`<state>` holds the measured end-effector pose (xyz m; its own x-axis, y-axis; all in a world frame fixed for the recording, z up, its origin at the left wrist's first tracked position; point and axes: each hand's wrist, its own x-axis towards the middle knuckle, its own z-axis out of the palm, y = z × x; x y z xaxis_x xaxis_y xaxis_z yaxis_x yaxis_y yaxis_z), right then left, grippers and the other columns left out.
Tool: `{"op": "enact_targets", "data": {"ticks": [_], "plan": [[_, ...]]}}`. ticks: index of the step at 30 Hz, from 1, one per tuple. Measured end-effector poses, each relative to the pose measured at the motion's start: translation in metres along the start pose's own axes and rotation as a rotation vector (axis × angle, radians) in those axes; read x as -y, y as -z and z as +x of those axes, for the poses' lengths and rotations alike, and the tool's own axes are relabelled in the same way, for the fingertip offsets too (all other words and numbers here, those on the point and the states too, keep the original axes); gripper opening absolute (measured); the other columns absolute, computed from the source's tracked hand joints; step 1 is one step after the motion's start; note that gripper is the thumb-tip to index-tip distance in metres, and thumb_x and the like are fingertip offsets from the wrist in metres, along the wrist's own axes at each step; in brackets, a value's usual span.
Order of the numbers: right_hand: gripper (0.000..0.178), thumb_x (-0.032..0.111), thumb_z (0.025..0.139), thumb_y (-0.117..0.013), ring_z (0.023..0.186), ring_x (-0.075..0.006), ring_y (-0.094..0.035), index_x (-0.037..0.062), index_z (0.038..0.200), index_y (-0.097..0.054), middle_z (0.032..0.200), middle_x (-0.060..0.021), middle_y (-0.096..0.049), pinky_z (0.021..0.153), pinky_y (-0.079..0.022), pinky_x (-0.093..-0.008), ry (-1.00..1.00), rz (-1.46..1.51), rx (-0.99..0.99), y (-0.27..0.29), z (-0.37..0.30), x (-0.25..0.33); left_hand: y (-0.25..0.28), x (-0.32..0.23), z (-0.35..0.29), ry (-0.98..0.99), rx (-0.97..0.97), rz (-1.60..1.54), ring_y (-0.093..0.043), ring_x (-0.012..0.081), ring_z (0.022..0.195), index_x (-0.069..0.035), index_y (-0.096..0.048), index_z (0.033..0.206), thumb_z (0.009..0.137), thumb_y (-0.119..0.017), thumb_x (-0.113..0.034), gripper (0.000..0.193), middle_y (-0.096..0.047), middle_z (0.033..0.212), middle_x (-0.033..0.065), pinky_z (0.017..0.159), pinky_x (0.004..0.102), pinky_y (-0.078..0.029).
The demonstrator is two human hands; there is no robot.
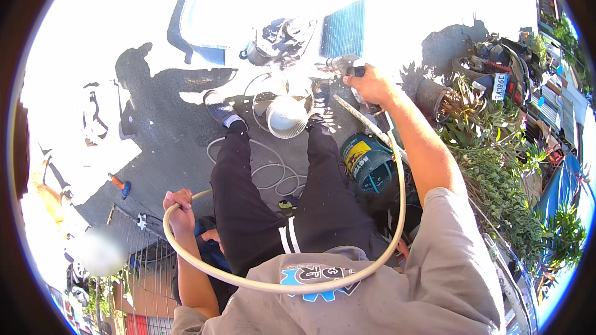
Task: The person uses a pressure washer to clean a disassembled air conditioner unit and a fan. They spray the condenser coils, the fan blades, and the fan housing, then place the parts on the ground.
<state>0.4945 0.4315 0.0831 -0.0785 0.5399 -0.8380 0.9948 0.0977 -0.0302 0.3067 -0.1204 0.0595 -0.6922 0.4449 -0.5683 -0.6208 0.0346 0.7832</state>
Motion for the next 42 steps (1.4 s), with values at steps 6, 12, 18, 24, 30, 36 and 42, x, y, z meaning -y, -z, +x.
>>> {"op": "enact_targets", "data": {"ticks": [6,12,18,24,30,36,42], "plan": [[0.091,0.047,0.099,-0.071,0.138,-0.0463,-0.061,-0.0111,0.16,-0.036,0.145,-0.037,-0.061,0.117,-0.048,-0.0469,0.045,0.044,-0.281,-0.094,0.037,0.015,0.056,0.008,0.003,0.083,-0.157,-0.097,-0.035,0.0166,0.059,-0.01,-0.046,0.057,0.115,-0.042,-0.037,0.065,-0.036,0.053,0.0036,0.069,0.0378,-0.034],[0.087,0.04,0.097,-0.073,0.134,-0.0453,-0.064,-0.0092,0.159,-0.037,0.14,-0.0368,-0.064,0.115,-0.049,-0.0465,0.081,0.132,-0.34,-0.078,0.061,0.028,0.079,-0.003,0.002,0.182,-0.056,-0.098,-0.036,0.0179,0.059,-0.008,-0.047,0.058,0.112,-0.046,-0.036,0.061,-0.038,0.054,0.0045,0.069,0.0373,-0.035],[0.086,0.041,0.093,-0.077,0.132,-0.0416,-0.064,-0.0072,0.155,-0.042,0.139,-0.032,-0.066,0.114,-0.048,-0.0454,0.123,0.225,-0.336,-0.067,0.076,0.026,0.05,0.004,-0.031,0.265,0.128,-0.082,-0.039,0.0188,0.061,-0.003,-0.051,0.061,0.111,-0.048,-0.034,0.059,-0.045,0.058,0.0086,0.067,0.0376,-0.033],[0.095,0.04,0.093,-0.077,0.138,-0.0435,-0.062,-0.0098,0.162,-0.034,0.145,-0.0363,-0.062,0.118,-0.047,-0.0441,0.138,0.342,-0.376,-0.075,0.078,0.006,0.008,0.018,-0.051,0.326,0.178,0.021,-0.04,0.0204,0.062,-0.003,-0.054,0.059,0.101,-0.053,-0.035,0.053,-0.041,0.055,0.007,0.072,0.0381,-0.035],[0.09,0.037,0.095,-0.077,0.134,-0.0406,-0.065,-0.0128,0.159,-0.037,0.146,-0.0352,-0.062,0.112,-0.052,-0.0433,0.067,0.216,-0.298,-0.078,0.068,-0.009,-0.006,0.02,-0.06,0.398,0.196,0.047,-0.043,0.0202,0.063,0.0,-0.059,0.06,0.095,-0.059,-0.038,0.051,-0.043,0.054,0.0073,0.077,0.0374,-0.04],[0.082,0.037,0.094,-0.079,0.125,-0.0396,-0.07,-0.0084,0.154,-0.047,0.133,-0.0313,-0.07,0.106,-0.055,-0.0443,0.113,0.201,-0.291,-0.07,0.073,-0.012,-0.007,0.023,-0.058,0.364,0.141,0.079,-0.043,0.0198,0.062,0.0,-0.06,0.061,0.092,-0.059,-0.036,0.048,-0.043,0.055,0.007,0.081,0.0365,-0.042],[0.086,0.037,0.098,-0.074,0.139,-0.0431,-0.061,-0.0086,0.161,-0.036,0.146,-0.0353,-0.061,0.117,-0.049,-0.0454,0.101,0.229,-0.267,-0.064,0.069,-0.022,-0.012,0.036,-0.058,0.397,0.146,0.044,-0.039,0.0161,0.06,0.003,-0.064,0.065,0.092,-0.06,-0.033,0.045,-0.05,0.058,0.0088,0.072,0.0353,-0.036]]}}
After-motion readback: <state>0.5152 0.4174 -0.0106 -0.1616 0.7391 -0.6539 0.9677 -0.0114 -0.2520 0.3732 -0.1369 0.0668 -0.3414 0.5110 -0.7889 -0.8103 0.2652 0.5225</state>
